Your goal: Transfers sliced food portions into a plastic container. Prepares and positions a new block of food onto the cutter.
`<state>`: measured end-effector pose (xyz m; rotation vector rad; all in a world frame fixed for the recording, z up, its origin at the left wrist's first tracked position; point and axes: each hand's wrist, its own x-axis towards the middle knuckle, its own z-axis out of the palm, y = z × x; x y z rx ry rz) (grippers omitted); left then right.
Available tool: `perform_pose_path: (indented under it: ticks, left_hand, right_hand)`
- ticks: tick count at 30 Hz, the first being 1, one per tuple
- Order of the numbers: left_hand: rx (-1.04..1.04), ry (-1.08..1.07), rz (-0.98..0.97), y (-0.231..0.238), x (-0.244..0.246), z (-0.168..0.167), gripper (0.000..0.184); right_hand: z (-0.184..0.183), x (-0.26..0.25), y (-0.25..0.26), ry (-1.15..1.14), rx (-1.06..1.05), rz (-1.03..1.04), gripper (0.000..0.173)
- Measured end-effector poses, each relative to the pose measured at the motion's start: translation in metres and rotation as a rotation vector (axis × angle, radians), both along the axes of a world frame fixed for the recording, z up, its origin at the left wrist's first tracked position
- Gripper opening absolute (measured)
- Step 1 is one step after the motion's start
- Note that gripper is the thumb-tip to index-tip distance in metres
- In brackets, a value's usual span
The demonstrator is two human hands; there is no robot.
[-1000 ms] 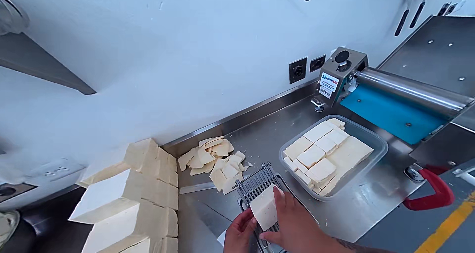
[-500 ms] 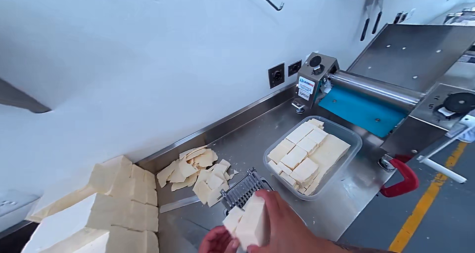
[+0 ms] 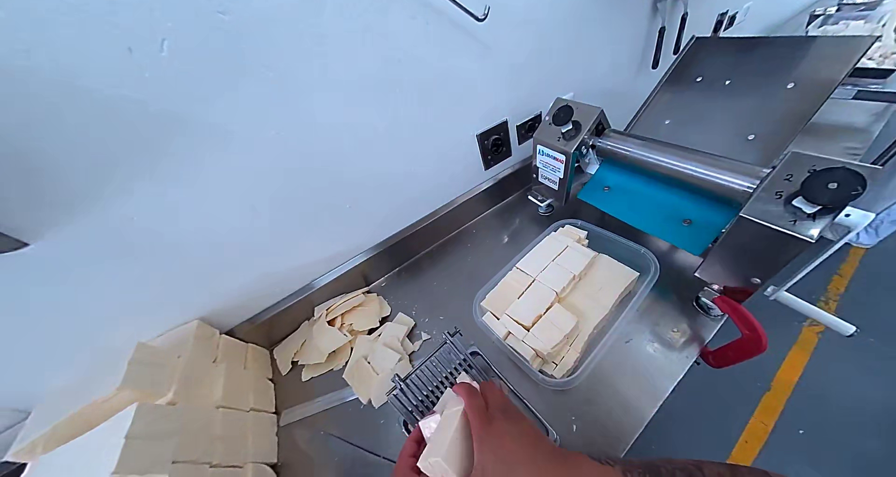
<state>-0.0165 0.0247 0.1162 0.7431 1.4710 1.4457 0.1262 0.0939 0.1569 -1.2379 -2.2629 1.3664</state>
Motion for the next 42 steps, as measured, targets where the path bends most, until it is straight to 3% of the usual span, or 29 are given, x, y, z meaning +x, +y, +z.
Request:
perform_pose_path:
  ticks: [6, 10, 17, 22, 28, 30, 33, 38, 40, 42]
  left_hand:
    - [-0.101, 0.101, -0.096, 0.005, -0.006, 0.008, 0.043]
    - [-0.062, 0.199, -0.175, 0.002, -0.008, 0.005, 0.05]
    - [-0.096, 0.004, 0.021, 0.002, 0.01, 0.021, 0.04]
    - [-0.067, 0.032, 0.026, 0.002, 0.016, 0.018, 0.042]
    - [-0.001, 0.133, -0.059, -0.001, 0.012, 0.012, 0.089]
    - [0.043, 0.086, -0.087, -0.002, 0.011, 0.014, 0.108]
    - [0.087, -0.002, -0.074, -0.002, 0.014, 0.017, 0.12]
    - [0.159, -0.014, -0.068, 0.002, 0.017, 0.013, 0.115]
    - [0.191, -0.036, -0.069, 0.004, 0.019, 0.01, 0.096]
    - [0.14, -0.109, -0.016, 0.009, 0.028, 0.014, 0.064]
  right_hand:
    - [0.012, 0.001, 0.013, -0.128, -0.103, 0.123, 0.113]
    - [0.007, 0.006, 0.022, -0.049, -0.12, 0.184, 0.108]
    - [0.005, 0.009, 0.033, 0.131, -0.166, 0.203, 0.097]
    - [-0.001, 0.015, 0.035, 0.22, -0.185, 0.224, 0.09]
    - [-0.006, 0.018, 0.046, 0.339, -0.292, 0.235, 0.08]
    - [-0.008, 0.02, 0.047, 0.449, -0.301, 0.245, 0.079]
    - [-0.006, 0.023, 0.044, 0.527, -0.299, 0.27, 0.082]
    - [-0.011, 0.026, 0.047, 0.574, -0.25, 0.32, 0.091]
    - [-0.011, 0.029, 0.047, 0.607, -0.232, 0.299, 0.089]
    - [-0.016, 0.031, 0.046, 0.712, -0.283, 0.232, 0.083]
